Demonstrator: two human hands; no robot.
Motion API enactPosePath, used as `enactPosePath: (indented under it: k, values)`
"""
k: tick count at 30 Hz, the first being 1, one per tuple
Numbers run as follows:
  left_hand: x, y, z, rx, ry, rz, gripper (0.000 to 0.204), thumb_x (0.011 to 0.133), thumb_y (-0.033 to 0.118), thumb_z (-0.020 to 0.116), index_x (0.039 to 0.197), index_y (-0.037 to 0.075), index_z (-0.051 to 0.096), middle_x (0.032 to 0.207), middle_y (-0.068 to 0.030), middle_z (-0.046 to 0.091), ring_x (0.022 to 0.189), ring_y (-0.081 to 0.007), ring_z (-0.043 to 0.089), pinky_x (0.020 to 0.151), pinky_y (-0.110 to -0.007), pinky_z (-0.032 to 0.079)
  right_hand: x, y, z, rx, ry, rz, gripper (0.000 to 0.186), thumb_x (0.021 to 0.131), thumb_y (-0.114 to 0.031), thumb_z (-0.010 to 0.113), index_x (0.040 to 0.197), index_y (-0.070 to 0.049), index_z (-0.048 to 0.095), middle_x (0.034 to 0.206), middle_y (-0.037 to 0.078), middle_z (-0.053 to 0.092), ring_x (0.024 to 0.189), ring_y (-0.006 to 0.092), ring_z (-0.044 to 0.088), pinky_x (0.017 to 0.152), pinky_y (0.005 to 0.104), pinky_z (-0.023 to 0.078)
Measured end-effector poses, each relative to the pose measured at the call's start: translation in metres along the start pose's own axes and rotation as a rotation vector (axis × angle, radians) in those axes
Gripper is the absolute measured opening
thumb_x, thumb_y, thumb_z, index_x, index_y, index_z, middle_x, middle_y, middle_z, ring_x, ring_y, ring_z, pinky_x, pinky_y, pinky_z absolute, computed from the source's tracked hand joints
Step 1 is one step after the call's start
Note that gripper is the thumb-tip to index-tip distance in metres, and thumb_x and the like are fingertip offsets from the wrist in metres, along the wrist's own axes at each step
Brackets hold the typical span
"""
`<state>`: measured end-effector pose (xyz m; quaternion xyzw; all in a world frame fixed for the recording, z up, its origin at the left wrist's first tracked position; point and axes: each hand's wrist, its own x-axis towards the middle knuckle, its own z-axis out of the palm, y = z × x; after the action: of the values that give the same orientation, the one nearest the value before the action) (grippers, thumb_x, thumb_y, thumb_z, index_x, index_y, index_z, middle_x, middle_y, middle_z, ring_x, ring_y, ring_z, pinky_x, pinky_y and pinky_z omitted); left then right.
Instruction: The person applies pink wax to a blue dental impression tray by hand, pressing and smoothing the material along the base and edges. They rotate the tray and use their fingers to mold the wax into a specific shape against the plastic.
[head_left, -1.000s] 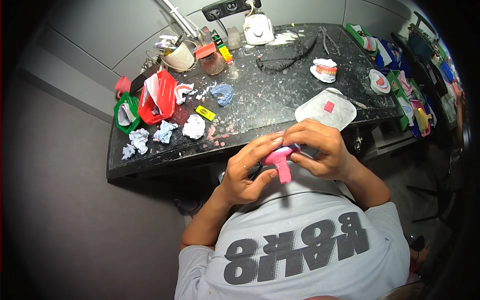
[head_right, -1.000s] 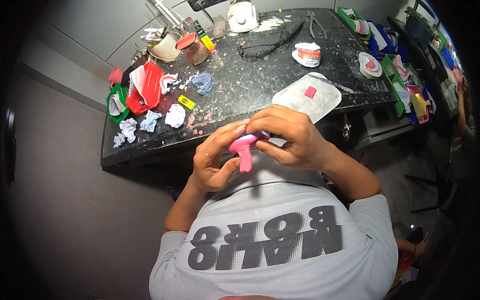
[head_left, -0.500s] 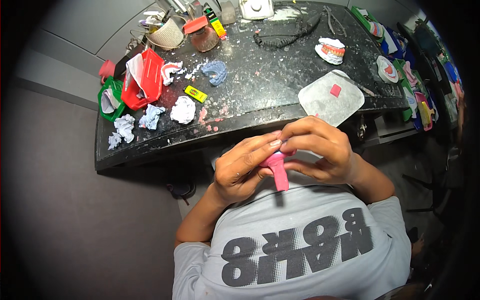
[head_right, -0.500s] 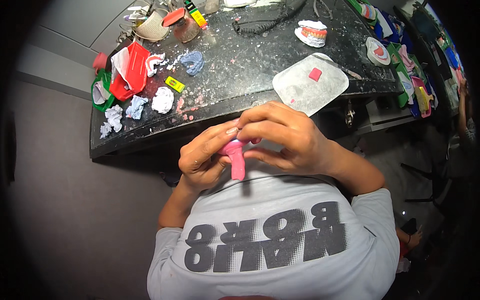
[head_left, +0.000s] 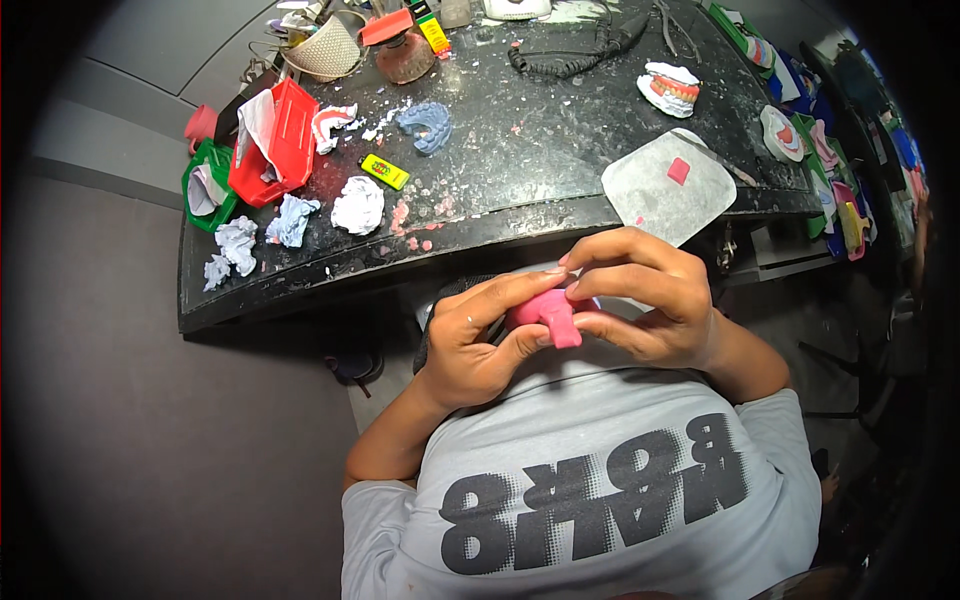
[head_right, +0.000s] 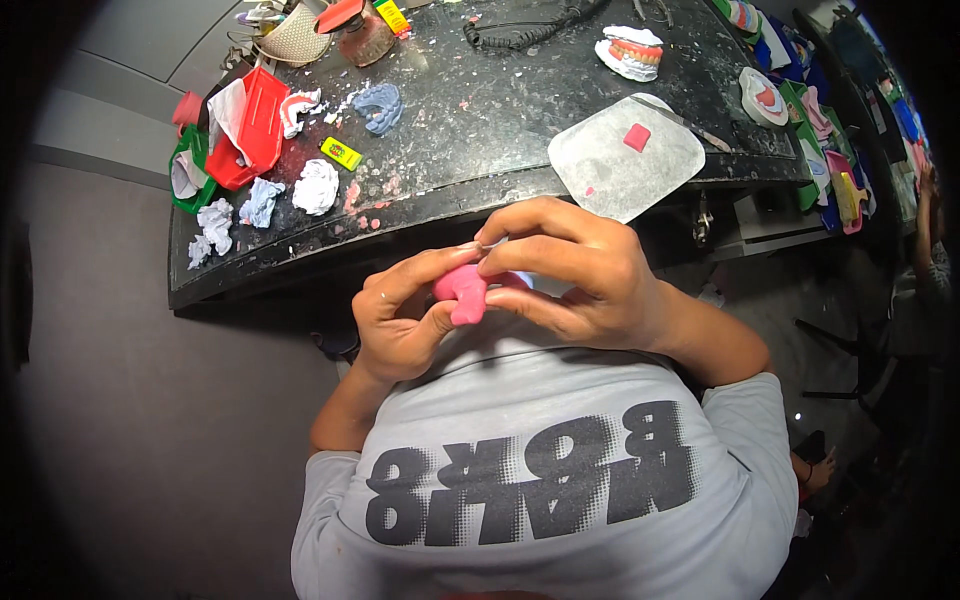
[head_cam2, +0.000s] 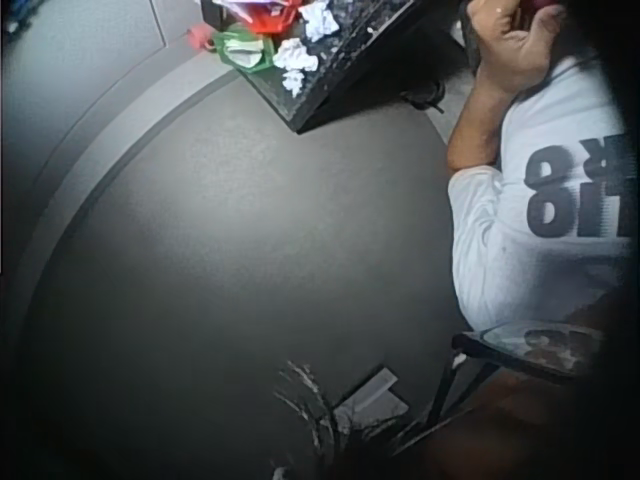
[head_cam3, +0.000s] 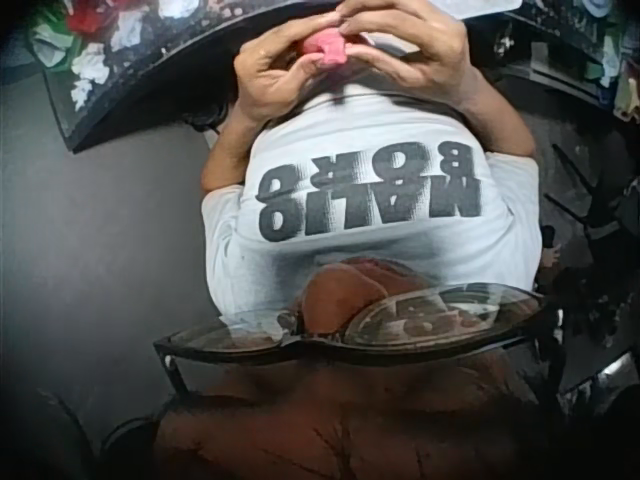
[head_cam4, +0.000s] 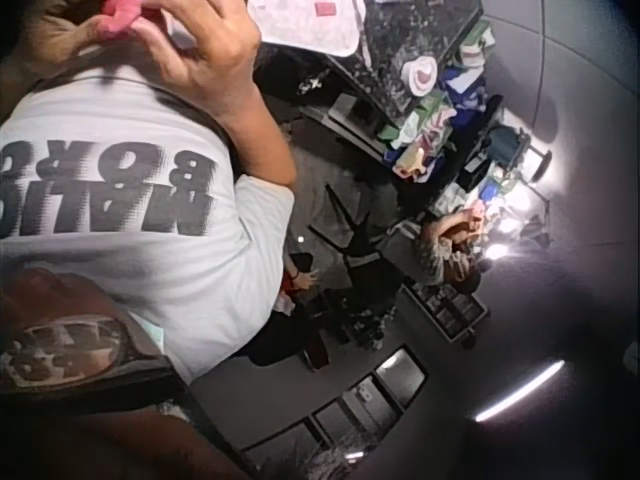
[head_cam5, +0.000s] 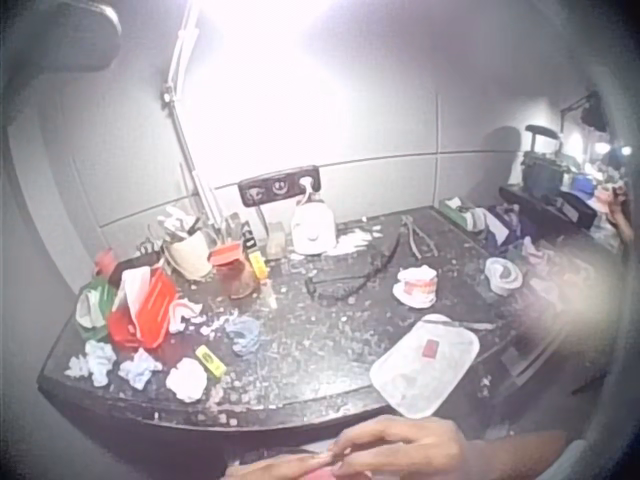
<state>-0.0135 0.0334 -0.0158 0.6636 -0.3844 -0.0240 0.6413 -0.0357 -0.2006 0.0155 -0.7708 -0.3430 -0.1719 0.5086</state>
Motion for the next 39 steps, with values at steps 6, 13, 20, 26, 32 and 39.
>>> enactPosePath:
  k: [6, 13, 20, 26, 32, 39]
  values:
    - [-0.002, 0.001, 0.004, -0.378, 0.026, -0.291, 0.046, 0.091, 0.011, 0.076, 0.131, -0.006, 0.059, 0.127, -0.0188, 0.066, 0.114, -0.0224, 0.066, 0.1, -0.033, 0.052, -0.001, -0.003, 0.0, 0.031, -0.009, 0.157, 0.024, 0.081, -0.008, 0.082, 0.101, 0.001, 0.071, 0.105, 0.014, 0.068, 0.091, 0.0242, 0.07, 0.077, 0.0323, 0.057]
    - [-0.002, -0.006, 0.011, -0.181, 0.075, 0.003, 0.036, 0.092, 0.009, 0.075, 0.121, -0.007, 0.063, 0.121, -0.0215, 0.068, 0.113, -0.0286, 0.067, 0.098, -0.037, 0.052, 0.0, -0.004, -0.004, -0.11, -0.003, -0.094, 0.028, 0.077, -0.005, 0.084, 0.101, -0.001, 0.07, 0.104, 0.012, 0.068, 0.086, 0.0241, 0.069, 0.071, 0.0329, 0.056]
    - [-0.001, -0.005, 0.008, -0.127, -0.014, 0.036, 0.034, 0.089, 0.013, 0.075, 0.115, -0.007, 0.066, 0.113, -0.0234, 0.071, 0.104, -0.0327, 0.071, 0.093, -0.039, 0.054, 0.002, -0.004, -0.009, -0.106, -0.055, -0.226, 0.03, 0.075, -0.008, 0.084, 0.102, -0.003, 0.071, 0.104, 0.013, 0.067, 0.081, 0.0238, 0.067, 0.068, 0.0325, 0.054]
    - [0.001, -0.005, 0.004, -0.168, -0.166, -0.006, 0.033, 0.093, 0.017, 0.071, 0.116, -0.006, 0.066, 0.114, -0.0203, 0.071, 0.105, -0.0333, 0.07, 0.094, -0.041, 0.053, 0.01, -0.007, -0.02, -0.062, -0.188, -0.242, 0.033, 0.075, -0.012, 0.083, 0.106, -0.006, 0.072, 0.118, 0.016, 0.063, 0.097, 0.0295, 0.064, 0.083, 0.0399, 0.052]
    - [0.006, 0.0, 0.002, -0.203, -0.264, -0.099, 0.031, 0.095, 0.017, 0.069, 0.115, -0.005, 0.067, 0.113, -0.0183, 0.071, 0.106, -0.0322, 0.07, 0.095, -0.04, 0.052, 0.016, -0.004, -0.02, 0.027, -0.281, -0.243, 0.034, 0.077, -0.014, 0.082, 0.108, -0.008, 0.072, 0.127, 0.02, 0.058, 0.108, 0.0345, 0.059, 0.092, 0.0444, 0.049]
    - [0.006, -0.003, 0.004, -0.27, -0.261, -0.107, 0.028, 0.094, 0.014, 0.067, 0.114, -0.006, 0.067, 0.11, -0.0173, 0.072, 0.103, -0.0301, 0.07, 0.093, -0.039, 0.053, 0.013, 0.004, -0.014, -0.006, -0.203, -0.34, 0.028, 0.079, -0.015, 0.08, 0.104, -0.008, 0.072, 0.128, 0.02, 0.06, 0.107, 0.0336, 0.06, 0.087, 0.0426, 0.053]
